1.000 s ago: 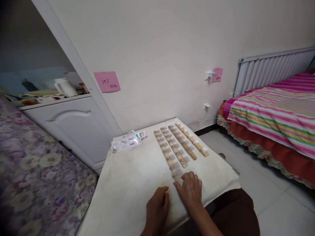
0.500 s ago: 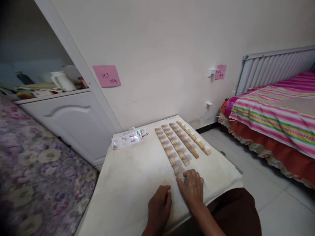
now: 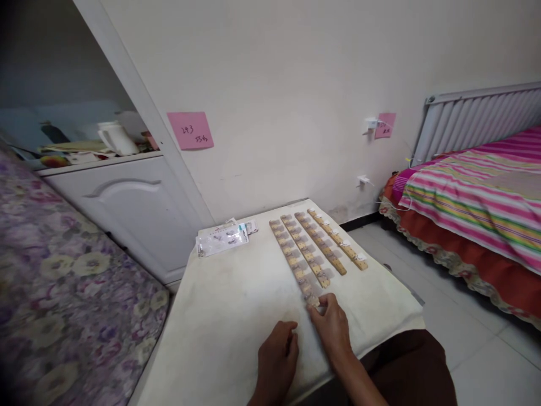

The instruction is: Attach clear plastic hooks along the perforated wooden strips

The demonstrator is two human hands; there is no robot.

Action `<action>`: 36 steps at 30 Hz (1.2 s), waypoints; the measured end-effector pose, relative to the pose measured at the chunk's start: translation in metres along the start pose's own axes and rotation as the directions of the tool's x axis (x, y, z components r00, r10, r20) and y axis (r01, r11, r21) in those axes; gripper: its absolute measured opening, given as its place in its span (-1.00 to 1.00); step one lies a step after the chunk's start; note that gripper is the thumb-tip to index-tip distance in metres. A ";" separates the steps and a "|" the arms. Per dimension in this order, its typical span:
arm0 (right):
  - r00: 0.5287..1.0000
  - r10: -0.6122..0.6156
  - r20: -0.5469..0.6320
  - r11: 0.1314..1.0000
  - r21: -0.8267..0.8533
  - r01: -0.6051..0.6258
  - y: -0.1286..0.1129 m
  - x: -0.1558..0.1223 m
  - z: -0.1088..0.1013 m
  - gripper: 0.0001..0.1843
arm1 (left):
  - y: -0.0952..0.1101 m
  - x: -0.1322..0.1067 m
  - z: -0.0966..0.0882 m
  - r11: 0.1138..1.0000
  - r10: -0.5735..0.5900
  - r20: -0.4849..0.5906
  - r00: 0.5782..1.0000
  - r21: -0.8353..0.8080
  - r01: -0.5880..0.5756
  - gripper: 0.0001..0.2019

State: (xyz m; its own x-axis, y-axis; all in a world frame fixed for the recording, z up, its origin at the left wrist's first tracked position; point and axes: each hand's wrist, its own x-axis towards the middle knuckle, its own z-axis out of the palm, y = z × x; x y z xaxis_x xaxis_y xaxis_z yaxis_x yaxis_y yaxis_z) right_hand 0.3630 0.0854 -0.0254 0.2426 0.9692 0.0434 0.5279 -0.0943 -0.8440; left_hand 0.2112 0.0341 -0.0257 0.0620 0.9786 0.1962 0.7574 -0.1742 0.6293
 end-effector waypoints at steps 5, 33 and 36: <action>0.996 0.089 0.023 0.948 0.304 -0.092 0.003 0.005 0.004 -0.73 | 0.001 0.001 -0.001 1.000 -0.006 0.002 1.000 -0.007 0.006 -0.74; 0.850 0.261 0.459 0.364 0.768 -0.527 0.003 0.009 -0.001 -0.61 | -0.005 0.000 0.002 1.000 0.016 0.000 1.000 0.006 -0.016 -0.73; 0.853 0.225 0.471 0.361 0.773 -0.522 0.003 0.008 0.000 -0.61 | -0.006 0.001 0.004 1.000 0.018 -0.006 1.000 0.010 -0.018 -0.74</action>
State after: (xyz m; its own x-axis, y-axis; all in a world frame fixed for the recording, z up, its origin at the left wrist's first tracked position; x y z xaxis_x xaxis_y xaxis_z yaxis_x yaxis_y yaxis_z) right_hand 0.3669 0.0930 -0.0279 -0.0578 0.9125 -0.4050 -0.5651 -0.3643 -0.7402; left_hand 0.2091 0.0365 -0.0325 0.0718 0.9745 0.2124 0.7628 -0.1909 0.6178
